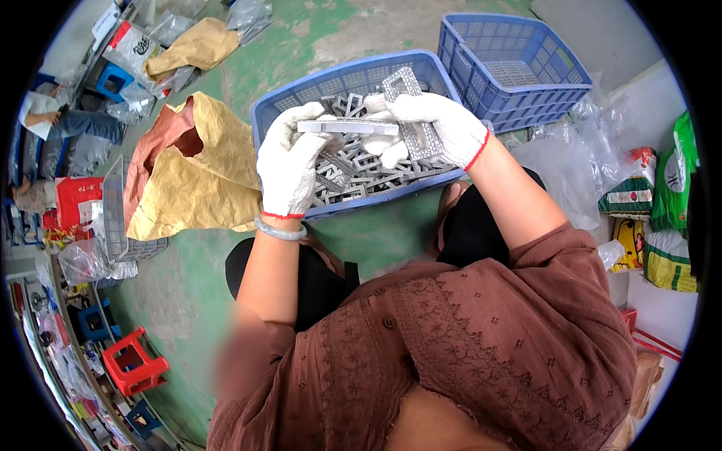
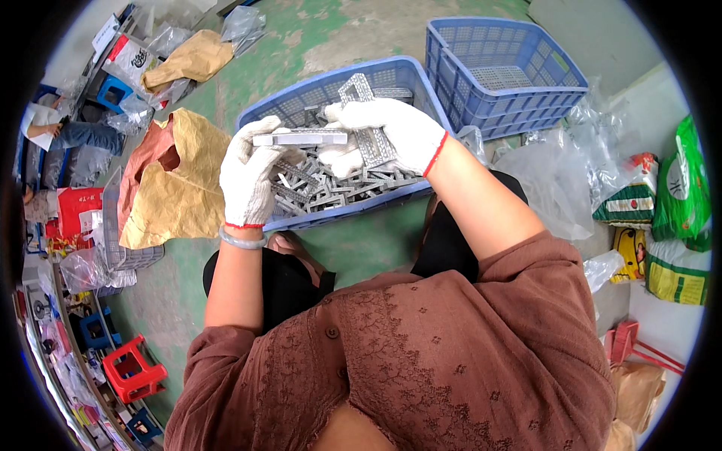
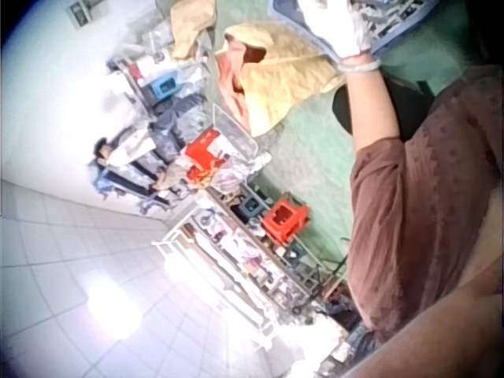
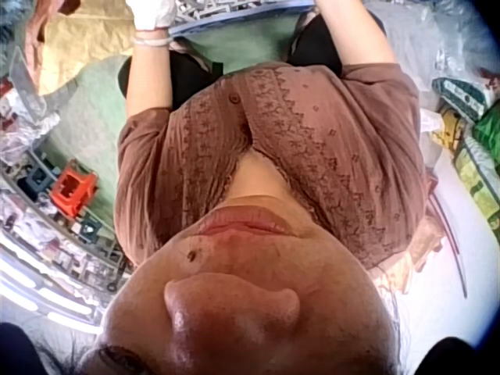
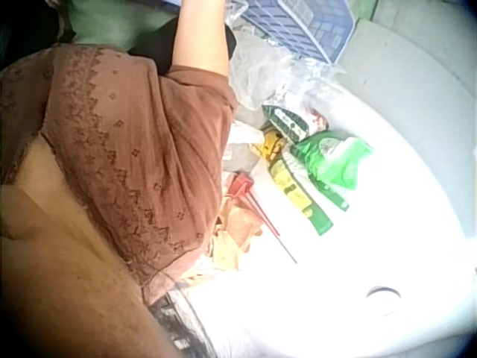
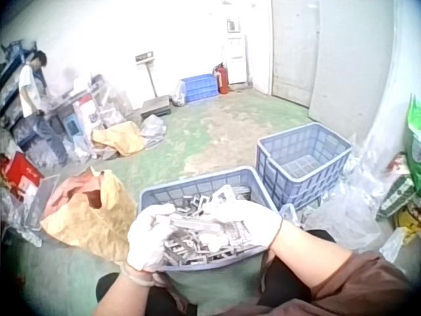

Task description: The person sits on the floor and sorts small metal parts from a blue crate into a plastic bag. They pick up handfuls of parts, inspect them, and transfer them into the bag.

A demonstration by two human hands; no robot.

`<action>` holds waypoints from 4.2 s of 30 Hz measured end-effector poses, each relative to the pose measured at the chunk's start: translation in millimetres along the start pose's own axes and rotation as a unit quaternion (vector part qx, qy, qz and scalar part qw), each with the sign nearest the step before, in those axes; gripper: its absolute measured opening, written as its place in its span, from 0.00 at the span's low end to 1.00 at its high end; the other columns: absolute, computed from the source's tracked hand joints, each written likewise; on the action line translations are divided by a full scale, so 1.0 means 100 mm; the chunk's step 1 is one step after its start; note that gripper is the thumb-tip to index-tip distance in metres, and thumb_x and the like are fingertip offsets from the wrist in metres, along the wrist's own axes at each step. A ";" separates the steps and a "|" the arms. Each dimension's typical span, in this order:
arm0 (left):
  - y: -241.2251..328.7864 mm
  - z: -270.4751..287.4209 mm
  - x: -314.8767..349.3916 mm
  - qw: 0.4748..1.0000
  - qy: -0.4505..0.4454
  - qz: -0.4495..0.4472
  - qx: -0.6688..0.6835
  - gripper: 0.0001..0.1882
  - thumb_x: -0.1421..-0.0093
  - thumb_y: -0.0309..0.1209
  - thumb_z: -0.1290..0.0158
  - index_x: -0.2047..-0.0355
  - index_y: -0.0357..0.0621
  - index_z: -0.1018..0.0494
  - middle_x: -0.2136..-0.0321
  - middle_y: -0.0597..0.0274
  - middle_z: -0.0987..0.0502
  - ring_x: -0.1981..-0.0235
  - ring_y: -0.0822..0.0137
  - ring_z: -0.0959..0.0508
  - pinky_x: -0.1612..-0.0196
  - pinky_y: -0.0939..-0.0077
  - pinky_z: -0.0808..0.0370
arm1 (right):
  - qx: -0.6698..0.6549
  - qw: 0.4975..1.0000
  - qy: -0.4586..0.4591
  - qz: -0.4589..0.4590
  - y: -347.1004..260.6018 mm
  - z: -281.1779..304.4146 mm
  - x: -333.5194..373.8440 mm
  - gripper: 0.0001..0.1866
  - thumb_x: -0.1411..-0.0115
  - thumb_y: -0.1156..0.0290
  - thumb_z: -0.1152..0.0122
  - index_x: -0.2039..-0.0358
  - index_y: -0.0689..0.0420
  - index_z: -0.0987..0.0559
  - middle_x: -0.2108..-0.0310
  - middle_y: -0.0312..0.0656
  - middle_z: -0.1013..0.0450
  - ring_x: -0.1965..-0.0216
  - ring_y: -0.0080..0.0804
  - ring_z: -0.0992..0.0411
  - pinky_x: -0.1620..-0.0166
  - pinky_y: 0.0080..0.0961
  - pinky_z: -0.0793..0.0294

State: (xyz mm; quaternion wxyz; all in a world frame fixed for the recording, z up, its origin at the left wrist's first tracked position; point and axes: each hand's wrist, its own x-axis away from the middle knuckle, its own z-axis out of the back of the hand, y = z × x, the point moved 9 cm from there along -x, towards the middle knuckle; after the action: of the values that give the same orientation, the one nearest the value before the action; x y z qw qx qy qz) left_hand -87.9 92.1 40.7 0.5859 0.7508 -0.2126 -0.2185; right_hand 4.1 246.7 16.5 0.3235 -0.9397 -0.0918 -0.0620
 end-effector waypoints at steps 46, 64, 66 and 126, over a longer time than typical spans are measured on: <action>-0.17 -0.35 0.13 0.949 -0.102 0.169 0.246 0.22 0.38 0.22 0.46 0.43 0.38 0.33 0.56 0.49 0.22 0.64 0.59 0.18 0.60 0.56 0.17 | 0.497 0.783 0.051 0.371 -0.55 -0.37 0.25 0.39 0.44 0.90 0.49 0.30 0.59 0.41 0.43 0.49 0.28 0.46 0.34 0.26 0.47 0.25 0.28; 0.09 0.16 0.03 0.961 0.039 0.095 0.256 0.21 0.32 0.46 0.49 0.52 0.39 0.25 0.57 0.44 0.21 0.58 0.49 0.19 0.56 0.47 0.20 | 0.367 0.878 0.012 0.308 -0.49 -0.32 0.15 0.38 0.43 0.92 0.55 0.31 0.59 0.40 0.46 0.50 0.27 0.48 0.36 0.24 0.48 0.27 0.24; 0.34 0.38 -0.08 0.972 0.037 0.052 0.228 0.21 0.33 0.46 0.48 0.53 0.40 0.25 0.60 0.48 0.20 0.60 0.52 0.19 0.56 0.47 0.20 | 0.341 0.894 0.063 0.284 -0.54 -0.12 0.11 0.37 0.44 0.92 0.55 0.32 0.60 0.39 0.49 0.51 0.26 0.49 0.36 0.24 0.47 0.29 0.24; -0.37 -0.26 0.16 0.925 0.023 0.309 0.220 0.08 0.33 0.39 0.48 0.59 0.50 0.27 0.81 0.72 0.33 0.88 0.75 0.43 0.82 0.77 0.40 | 0.176 0.983 -0.020 0.040 -0.12 0.06 -0.10 0.29 0.35 0.64 0.38 0.38 0.65 0.32 0.45 0.46 0.28 0.48 0.34 0.26 0.56 0.39 0.17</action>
State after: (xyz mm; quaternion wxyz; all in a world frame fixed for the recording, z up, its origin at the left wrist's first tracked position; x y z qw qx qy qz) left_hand -57.4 111.5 9.3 0.4492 0.7625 -0.4637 0.0431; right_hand -7.8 257.9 17.3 0.4837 -0.8724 -0.0698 -0.0128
